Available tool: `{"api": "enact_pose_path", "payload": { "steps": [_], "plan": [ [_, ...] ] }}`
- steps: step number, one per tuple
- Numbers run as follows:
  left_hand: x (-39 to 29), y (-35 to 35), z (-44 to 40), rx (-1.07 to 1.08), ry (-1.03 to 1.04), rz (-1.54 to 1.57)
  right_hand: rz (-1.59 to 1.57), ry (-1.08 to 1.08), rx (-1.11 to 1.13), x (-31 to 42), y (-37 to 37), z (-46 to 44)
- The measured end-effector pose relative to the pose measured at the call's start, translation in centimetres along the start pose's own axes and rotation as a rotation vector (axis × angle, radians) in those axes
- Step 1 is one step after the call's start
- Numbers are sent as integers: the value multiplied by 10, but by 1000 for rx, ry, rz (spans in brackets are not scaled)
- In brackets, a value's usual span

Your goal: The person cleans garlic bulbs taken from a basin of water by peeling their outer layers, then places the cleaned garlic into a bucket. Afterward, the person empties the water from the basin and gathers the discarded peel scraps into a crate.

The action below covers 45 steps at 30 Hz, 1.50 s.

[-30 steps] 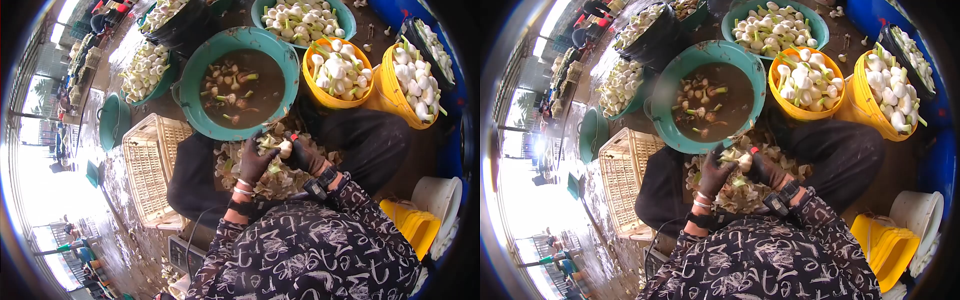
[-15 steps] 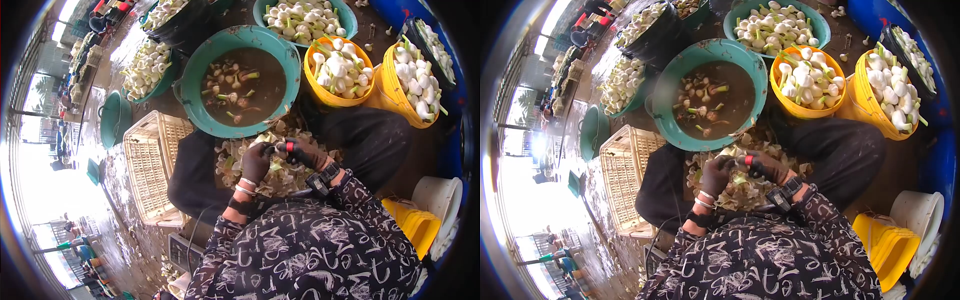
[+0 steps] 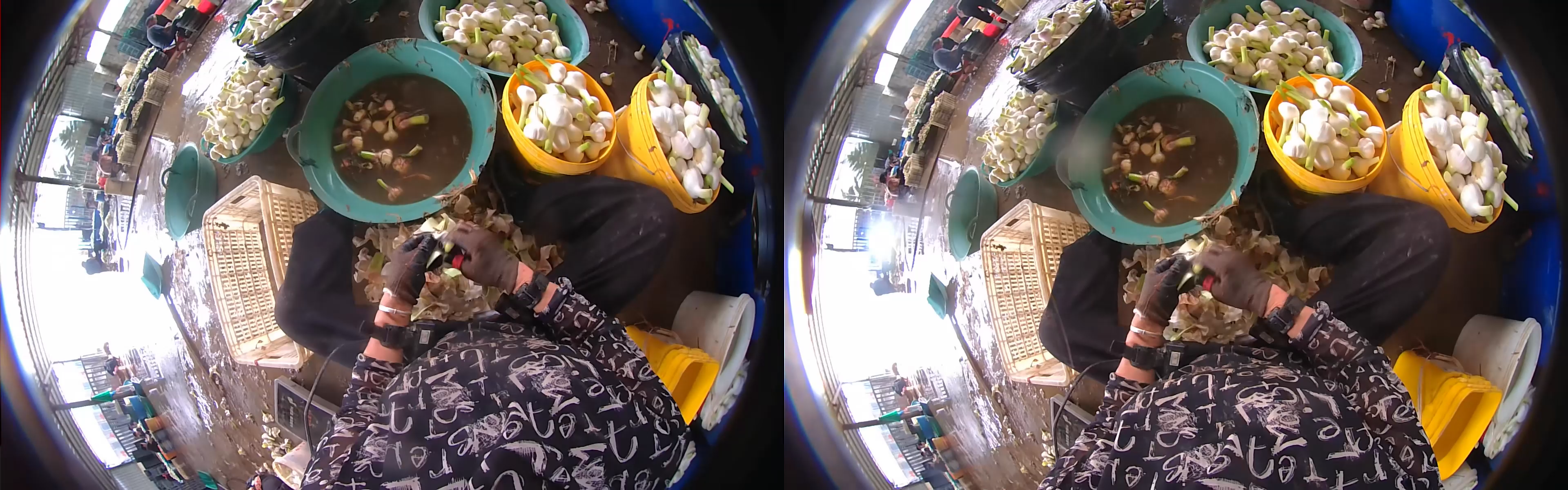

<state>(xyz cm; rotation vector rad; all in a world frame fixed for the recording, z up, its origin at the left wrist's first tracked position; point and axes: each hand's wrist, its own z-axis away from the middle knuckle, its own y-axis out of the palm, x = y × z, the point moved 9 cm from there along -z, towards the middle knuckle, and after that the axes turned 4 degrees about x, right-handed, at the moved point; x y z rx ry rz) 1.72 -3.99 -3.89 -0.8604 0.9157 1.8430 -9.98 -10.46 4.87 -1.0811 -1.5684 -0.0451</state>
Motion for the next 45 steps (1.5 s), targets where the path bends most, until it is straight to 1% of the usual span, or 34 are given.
{"api": "enact_pose_path", "payload": {
  "steps": [1, 2, 3, 4, 7, 8, 9, 11, 13, 15, 16, 17, 19, 20, 21, 22, 24, 25, 26, 27, 29, 30, 31, 32, 33, 34, 35, 37, 38, 39, 40, 41, 43, 45],
  "plan": [
    [-5, -1, 2, -32, 37, 58, 0, 0, -1, -5, 3, 1],
    [-18, -5, 3, -51, 144, -53, -373, 395, -59, -45, 5, 10],
    [-17, -6, 6, -48, 139, -50, -745, 791, -117, -78, 20, 33],
    [-17, -2, 10, 6, 141, -58, -1012, 900, -19, -94, 37, 44],
    [-21, 12, 24, 148, 129, -38, -952, 885, -49, -102, 45, 50],
    [-29, 19, 31, 240, 169, 101, -932, 882, -62, -105, 44, 52],
    [-42, 27, 39, 329, 208, 241, -1032, 900, -141, -109, 41, 56],
    [-57, 19, 46, 324, 222, 203, -1235, 930, -294, -119, 37, 63],
    [-59, 7, 46, 399, 198, 111, -1297, 934, -233, -128, 44, 61],
    [-66, -7, 41, 370, 188, 137, -1549, 916, -315, -126, 48, 56],
    [-81, -5, 44, 487, 278, 340, -1023, 651, -158, -128, 33, 47],
    [-97, -6, 49, 597, 366, 543, -455, 443, -150, -118, 13, 39],
    [-106, -14, 44, 556, 349, 541, -1553, 678, -251, -140, 47, 51],
    [-106, -3, 36, 470, 204, 88, -2024, 891, -409, -138, 60, 58],
    [-102, -5, 21, 367, 56, -360, -2021, 895, -402, -142, 62, 57],
    [-73, -27, -13, 325, -23, -542, -1533, 802, -261, -150, 52, 52],
    [-50, -81, -75, -17, -38, -655, -1270, 847, -172, -154, 55, 55],
    [-36, -116, -113, -162, 23, -740, -1233, 878, -146, -155, 59, 58],
    [-53, -113, -124, -237, -6, -825, -1275, 914, -137, -154, 65, 60],
    [-44, -121, -147, -228, -2, -821, -1440, 986, -155, -144, 69, 57],
    [-5, -148, -210, -229, -206, -1257, -1686, 964, -215, -110, 58, 36],
    [2, -144, -235, -172, 19, -1346, -1756, 938, -230, -110, 60, 35],
    [30, -149, -249, -46, -297, -1346, -1827, 910, -243, -112, 61, 34],
    [58, -146, -272, 150, -187, -1392, -1812, 901, -256, -115, 58, 33],
    [82, -141, -289, 345, -80, -1428, -1281, 700, -144, -115, 36, 23],
    [80, -119, -291, 371, -42, -1587, -756, 498, -31, -106, 20, 13],
    [75, -107, -288, 377, -53, -1581, -761, 510, -27, -110, 19, 13],
    [61, -86, -264, 437, -154, -1171, -360, 610, 25, -128, 17, 19],
    [29, -59, -236, 411, -109, -1116, -459, 619, -204, -143, 16, 29],
    [-5, -29, -205, 390, -65, -1061, -473, 629, -208, -147, 22, 31],
    [-14, -13, -181, 397, -79, -1067, -445, 795, -241, -162, 23, 39],
    [-29, 2, -159, 359, 26, -1059, -410, 960, -275, -173, 20, 48],
    [-50, 29, -117, 314, 171, -1059, -302, 982, -268, -150, 5, 37],
    [-59, 48, -82, 284, 251, -1005, -142, 807, -325, -126, -12, 23]
  ]
}}
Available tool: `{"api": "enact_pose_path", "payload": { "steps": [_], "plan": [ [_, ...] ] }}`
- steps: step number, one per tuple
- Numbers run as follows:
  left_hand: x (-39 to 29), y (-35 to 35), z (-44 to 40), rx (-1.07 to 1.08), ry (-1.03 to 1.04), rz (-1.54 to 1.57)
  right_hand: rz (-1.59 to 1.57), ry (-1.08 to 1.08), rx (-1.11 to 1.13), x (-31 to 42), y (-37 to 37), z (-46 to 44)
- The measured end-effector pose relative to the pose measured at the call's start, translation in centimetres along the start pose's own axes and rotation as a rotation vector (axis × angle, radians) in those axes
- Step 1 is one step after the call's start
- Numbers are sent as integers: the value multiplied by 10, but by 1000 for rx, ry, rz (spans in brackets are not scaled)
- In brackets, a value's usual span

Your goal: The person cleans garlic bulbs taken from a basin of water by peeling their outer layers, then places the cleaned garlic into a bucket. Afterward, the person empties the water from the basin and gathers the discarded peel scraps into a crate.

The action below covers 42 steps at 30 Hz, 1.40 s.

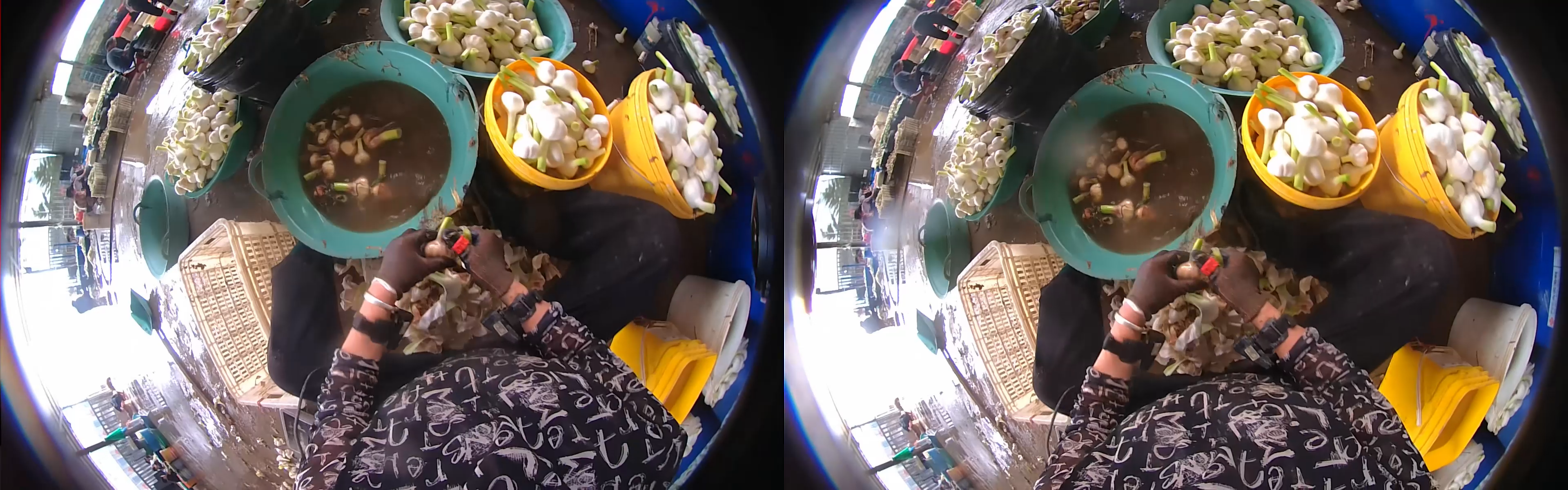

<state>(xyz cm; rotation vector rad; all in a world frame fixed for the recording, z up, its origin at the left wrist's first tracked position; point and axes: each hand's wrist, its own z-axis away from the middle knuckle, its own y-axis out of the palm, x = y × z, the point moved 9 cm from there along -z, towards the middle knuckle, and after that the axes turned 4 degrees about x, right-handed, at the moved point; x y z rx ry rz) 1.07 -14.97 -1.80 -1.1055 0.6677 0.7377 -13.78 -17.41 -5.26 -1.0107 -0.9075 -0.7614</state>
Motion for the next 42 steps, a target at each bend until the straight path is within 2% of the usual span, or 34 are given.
{"api": "enact_pose_path", "payload": {
  "steps": [2, 6, 9, 12, 14, 15, 16, 17, 18, 20, 21, 22, 23, 24, 25, 26, 27, 28, 30, 31, 32, 33, 34, 35, 36, 37, 38, 40, 41, 42],
  "plan": [
    [-18, 5, 16, -76, 61, -94, 76, -93, -4, 8, 0, 5],
    [-37, 1, 39, -200, 78, -136, 44, -31, 88, 25, -1, 18],
    [-40, -3, 48, -238, 53, -161, 105, -146, 139, 26, 4, 21],
    [-49, -6, 56, -261, 100, -176, -93, -179, 268, 27, 8, 24],
    [-43, -4, 58, -222, 13, 48, -690, 106, 391, 16, 14, 31],
    [-48, -3, 60, -229, 13, 44, -739, 90, 433, 16, 18, 32],
    [-45, 0, 62, -241, -55, 253, -787, 75, 476, 17, 22, 34],
    [-40, 5, 64, -248, -123, 461, -990, 201, 591, 29, 25, 46],
    [-35, 13, 63, -247, -121, 459, -1189, 333, 703, 36, 30, 59],
    [-39, 19, 63, -289, 9, 378, -1158, 365, 721, 19, 35, 58],
    [-50, 8, 70, -371, 76, 126, -1215, 386, 767, 17, 39, 59],
    [-51, 3, 72, -373, 74, 124, -1275, 406, 813, 16, 42, 61],
    [-67, -14, 79, -499, 164, -69, -1150, 386, 721, 15, 30, 59],
    [-84, -28, 88, -620, 255, -262, -1152, 388, 720, 8, 27, 58],
    [-91, -30, 86, -530, 276, -363, -698, -132, 679, 25, 8, 48],
    [-85, -33, 87, -528, 270, -361, -214, -617, 593, 51, -2, 58],
    [-78, -18, 80, -347, 316, -403, -564, -35, 770, 17, 17, 49],
    [-70, -1, 76, -162, 359, -441, -568, -31, 774, 14, 20, 48],
    [-59, 7, 77, -213, 324, -410, -43, -331, 749, 9, 30, 45],
    [-45, 10, 75, -188, 224, -326, -69, -383, 712, -1, 32, 39],
    [-32, 15, 74, -163, 124, -241, -69, -379, 710, 4, 29, 41],
    [-29, 13, 76, -250, 104, -252, -120, -253, 707, 1, 27, 40],
    [-22, 15, 75, -249, 101, -248, -169, -127, 704, -3, 25, 41],
    [1, 18, 73, -179, -58, 125, -167, -124, 708, 5, 26, 42],
    [21, 28, 74, -103, -214, 495, -305, -134, 696, 17, 26, 42],
    [25, 33, 78, -53, -239, 599, -442, -144, 682, 27, 23, 41],
    [20, 32, 80, -56, -240, 601, -441, -144, 685, 29, 21, 41],
    [15, 35, 85, -93, -237, 1076, -639, -31, 724, 31, 20, 43],
    [-13, 14, 87, -132, 105, 376, -717, -67, 757, 42, 21, 44],
    [-8, 19, 87, -132, 105, 377, -716, -66, 757, 47, 22, 47]
  ]
}}
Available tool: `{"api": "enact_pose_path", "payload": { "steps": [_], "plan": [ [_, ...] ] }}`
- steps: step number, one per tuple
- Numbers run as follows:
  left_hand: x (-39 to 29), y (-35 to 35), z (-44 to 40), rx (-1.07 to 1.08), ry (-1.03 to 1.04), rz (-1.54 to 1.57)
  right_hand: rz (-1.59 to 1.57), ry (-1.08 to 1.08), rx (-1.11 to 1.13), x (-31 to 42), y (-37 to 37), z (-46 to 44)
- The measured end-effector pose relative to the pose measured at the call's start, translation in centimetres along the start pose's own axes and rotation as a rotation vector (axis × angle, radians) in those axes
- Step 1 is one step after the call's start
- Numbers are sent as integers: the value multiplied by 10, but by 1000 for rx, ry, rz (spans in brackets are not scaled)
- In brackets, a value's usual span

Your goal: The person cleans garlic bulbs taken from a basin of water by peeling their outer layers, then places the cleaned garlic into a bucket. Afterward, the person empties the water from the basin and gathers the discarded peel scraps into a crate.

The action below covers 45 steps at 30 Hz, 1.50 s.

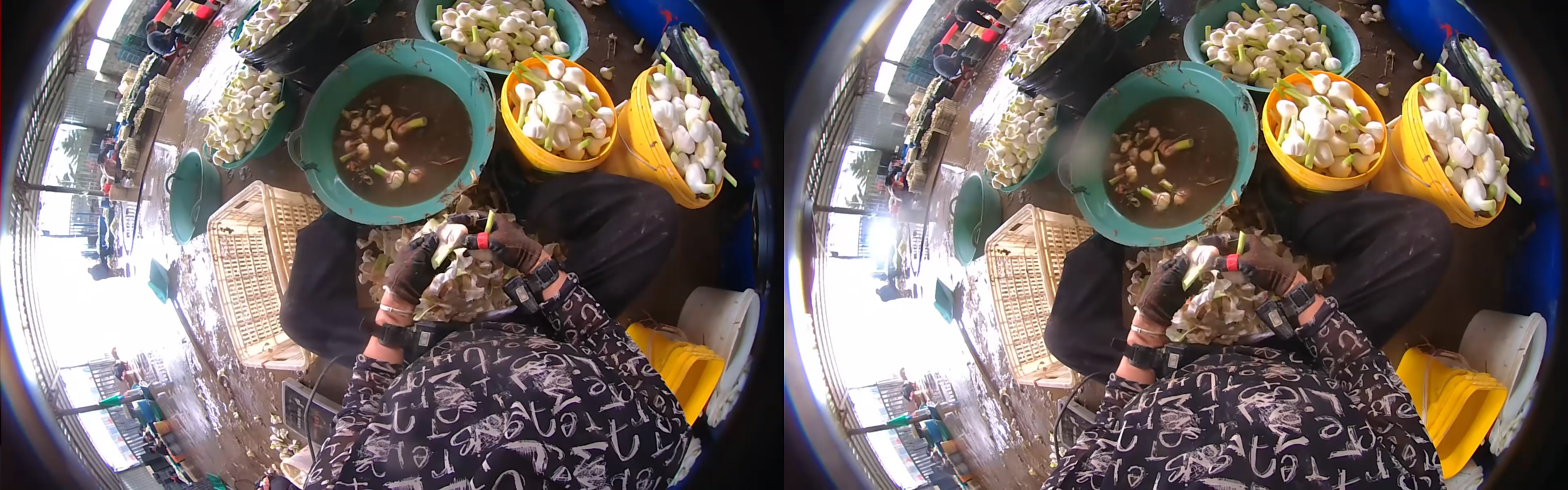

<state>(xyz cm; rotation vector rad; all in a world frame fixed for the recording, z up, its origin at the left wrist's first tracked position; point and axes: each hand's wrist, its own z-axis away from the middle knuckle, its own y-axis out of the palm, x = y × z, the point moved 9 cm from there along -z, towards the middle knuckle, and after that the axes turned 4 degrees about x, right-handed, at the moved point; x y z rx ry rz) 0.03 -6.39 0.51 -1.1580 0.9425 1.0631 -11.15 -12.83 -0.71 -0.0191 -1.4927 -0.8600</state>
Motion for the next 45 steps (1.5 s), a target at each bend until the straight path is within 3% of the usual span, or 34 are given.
{"api": "enact_pose_path", "payload": {
  "steps": [2, 3, 4, 6, 8, 11, 13, 14, 15, 17, 18, 19, 22, 24, 26, 28, 29, 30, 32, 33, 35, 36, 37, 38, 42, 44, 45],
  "plan": [
    [1, 0, -1, -81, 128, -66, 273, -65, -129, 13, -2, 4],
    [-15, -2, 6, -154, 313, -396, 684, -201, -240, 26, -1, 8],
    [-10, -4, 8, -154, 313, -394, 685, -199, -240, 26, 0, 10],
    [58, -2, 15, -208, -499, 613, 1149, -379, -78, 43, 34, 15],
    [62, -1, 15, -210, -489, 490, 1242, -352, -69, 34, 46, 14],
    [47, -10, 8, -254, -300, 270, 1100, -382, -142, 25, 41, 10],
    [29, -10, 11, -303, -282, 277, 710, -141, -247, -8, 8, 5],
    [22, -13, 13, -358, -265, 285, 711, -139, -248, -16, 3, 5],
    [21, -16, 13, -358, -241, 290, 439, -75, -287, -31, -11, 6],
    [7, -12, 16, -324, -185, 229, 760, -287, -214, -17, -6, 12],
    [-4, -9, 16, -286, -128, 168, 760, -287, -217, -19, -6, 12],
    [-3, -7, 18, -282, -127, 169, 563, -194, -295, -29, -18, 13],
    [-3, -32, 40, -522, -106, 408, 348, -95, -161, -30, -29, 7],
    [-4, -62, 55, -654, -58, 339, 40, -310, 9, -11, -26, 3],
    [7, -78, 61, -596, -110, 280, 77, -211, -50, -10, -29, 7],
    [45, -63, 54, -174, -395, -448, 502, -417, -107, 19, -15, 11],
    [25, -59, 50, -188, -429, -590, 667, -371, -145, 33, -3, 16],
    [-2, -55, 41, -285, -364, -591, 664, -374, -146, 35, 1, 12],
    [-22, -37, 24, -357, -183, -118, 639, -555, -27, 45, 20, 17],
    [-19, -27, 15, -359, -183, -111, 369, -363, -13, 25, 16, 14],
    [-17, -7, -2, -299, -61, 219, 502, -459, 52, 29, 23, 10],
    [-15, -8, -2, -303, -61, 221, 626, -559, 112, 34, 33, 12],
    [-3, -4, -3, -275, -175, 290, 491, -422, 100, 25, 27, 11],
    [7, 1, -3, -241, -290, 357, 491, -423, 96, 24, 25, 10],
    [-4, 0, 5, -146, -237, 471, 118, -207, 151, -28, -7, -2],
    [-8, 4, 7, 98, -300, 426, 318, -131, -161, -35, -38, 7],
    [-9, -4, 2, 130, -270, 211, -384, -57, -179, -51, -46, 2]
  ]
}}
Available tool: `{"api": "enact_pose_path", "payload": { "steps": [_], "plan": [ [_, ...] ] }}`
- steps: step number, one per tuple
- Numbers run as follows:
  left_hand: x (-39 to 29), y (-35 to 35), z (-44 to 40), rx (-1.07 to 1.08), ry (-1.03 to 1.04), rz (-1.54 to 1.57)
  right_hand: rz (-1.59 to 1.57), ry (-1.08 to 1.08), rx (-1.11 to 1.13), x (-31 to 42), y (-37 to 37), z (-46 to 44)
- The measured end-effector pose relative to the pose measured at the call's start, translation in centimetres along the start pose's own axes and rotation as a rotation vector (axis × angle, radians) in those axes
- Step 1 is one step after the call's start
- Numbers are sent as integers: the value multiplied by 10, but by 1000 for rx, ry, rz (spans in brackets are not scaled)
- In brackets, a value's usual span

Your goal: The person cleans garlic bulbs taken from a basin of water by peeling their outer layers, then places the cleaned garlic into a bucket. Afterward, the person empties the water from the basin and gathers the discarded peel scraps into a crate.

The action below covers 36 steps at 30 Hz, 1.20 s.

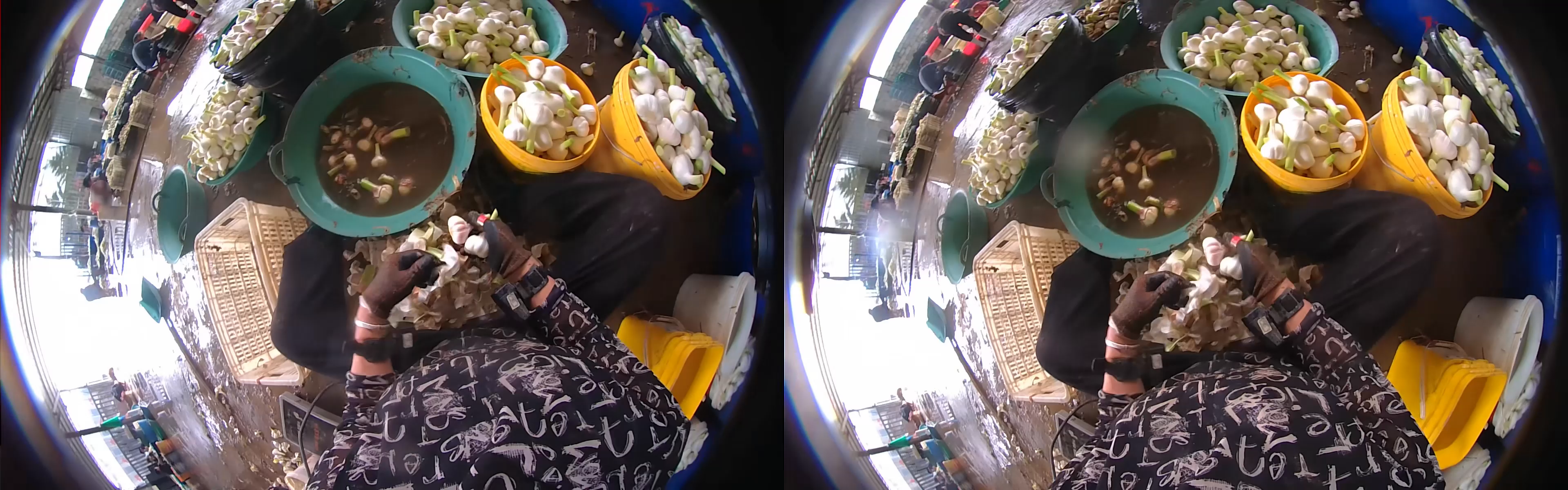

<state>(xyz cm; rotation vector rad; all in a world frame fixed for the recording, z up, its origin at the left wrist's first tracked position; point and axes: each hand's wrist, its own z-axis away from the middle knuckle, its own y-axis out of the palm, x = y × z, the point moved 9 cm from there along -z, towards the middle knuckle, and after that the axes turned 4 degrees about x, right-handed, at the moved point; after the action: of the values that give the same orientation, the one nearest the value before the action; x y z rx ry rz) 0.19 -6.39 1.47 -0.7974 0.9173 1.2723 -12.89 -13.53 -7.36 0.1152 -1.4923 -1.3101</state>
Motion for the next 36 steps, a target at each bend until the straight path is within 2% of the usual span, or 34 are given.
{"api": "enact_pose_path", "payload": {
  "steps": [1, 2, 3, 4, 5, 7, 8, 10, 11, 12, 13, 14, 15, 16, 17, 18, 19, 20, 21, 23, 24, 25, 27, 28, 29, 30, 31, 32, 33, 35, 36],
  "plan": [
    [-2, -5, -5, 2, 17, -216, 7, -4, -9, 8, -9, 1],
    [4, -22, -9, -127, -40, -403, 304, -121, -128, 44, -16, 5],
    [19, -47, -19, -273, -13, -553, 381, -198, -212, 82, -10, 12],
    [16, -62, -25, -325, -40, -521, 462, -269, -303, 120, -3, 21],
    [13, -77, -32, -379, -70, -489, 323, -300, -360, 146, 0, 27],
    [26, -110, -57, -450, -79, -563, 739, -710, -700, 199, -44, 59],
    [29, -126, -69, -521, -78, -638, 889, -768, -806, 224, -57, 69],
    [26, -140, -94, -550, -117, -713, 1059, -897, -936, 273, -32, 81],
    [27, -149, -107, -577, -158, -793, 1072, -867, -974, 284, -30, 81],
    [37, -153, -129, -477, -232, -774, 1084, -837, -1011, 295, -27, 81],
    [41, -154, -144, -473, -225, -768, 1048, -755, -961, 295, -48, 72],
    [40, -146, -158, -441, -239, -888, 1015, -670, -915, 295, -69, 64],
    [44, -141, -171, -407, -252, -1005, 770, -592, -804, 287, -88, 50],
    [59, -139, -193, -380, -140, -1039, 524, -506, -727, 276, -106, 37],
    [81, -142, -212, -369, -137, -1032, 758, -583, -733, 287, -89, 31],
    [109, -138, -235, -234, -230, -1133, 987, -668, -759, 296, -71, 27],
    [128, -130, -250, -95, -320, -1230, 1384, -541, -838, 313, -46, 20],
    [126, -126, -248, -67, -338, -1184, 1780, -424, -916, 329, -22, 12],
    [126, -125, -253, -55, -322, -1178, 1706, -470, -1104, 347, -10, 16],
    [137, -115, -257, 152, -357, -1105, 1241, -978, -1015, 371, -7, 39],
    [127, -115, -255, 103, -263, -1126, 1181, -907, -1173, 375, -20, 51],
    [128, -118, -253, 108, -256, -1124, 1187, -908, -1179, 373, -28, 59],
    [145, -116, -254, 200, -183, -607, 1293, -771, -1244, 347, -65, 66],
    [160, -115, -243, 141, -222, -129, 1366, -650, -1225, 329, -89, 57],
    [150, -108, -224, 141, -218, -142, 1434, -528, -1204, 309, -111, 47],
    [121, -100, -203, 81, -189, 70, 1476, -487, -1237, 295, -120, 47],
    [93, -94, -187, 17, -152, 284, 1473, -695, -1302, 291, -77, 51],
    [82, -94, -172, -82, -135, 326, 1611, -813, -1295, 287, -34, 51],
    [68, -85, -155, -87, -134, 315, 1746, -926, -1290, 278, 6, 55],
    [28, -68, -127, -133, 27, 365, 1296, -681, -978, 242, 30, 39],
    [20, -55, -116, -116, 101, 415, 1215, -576, -828, 214, 32, 24]
  ]
}}
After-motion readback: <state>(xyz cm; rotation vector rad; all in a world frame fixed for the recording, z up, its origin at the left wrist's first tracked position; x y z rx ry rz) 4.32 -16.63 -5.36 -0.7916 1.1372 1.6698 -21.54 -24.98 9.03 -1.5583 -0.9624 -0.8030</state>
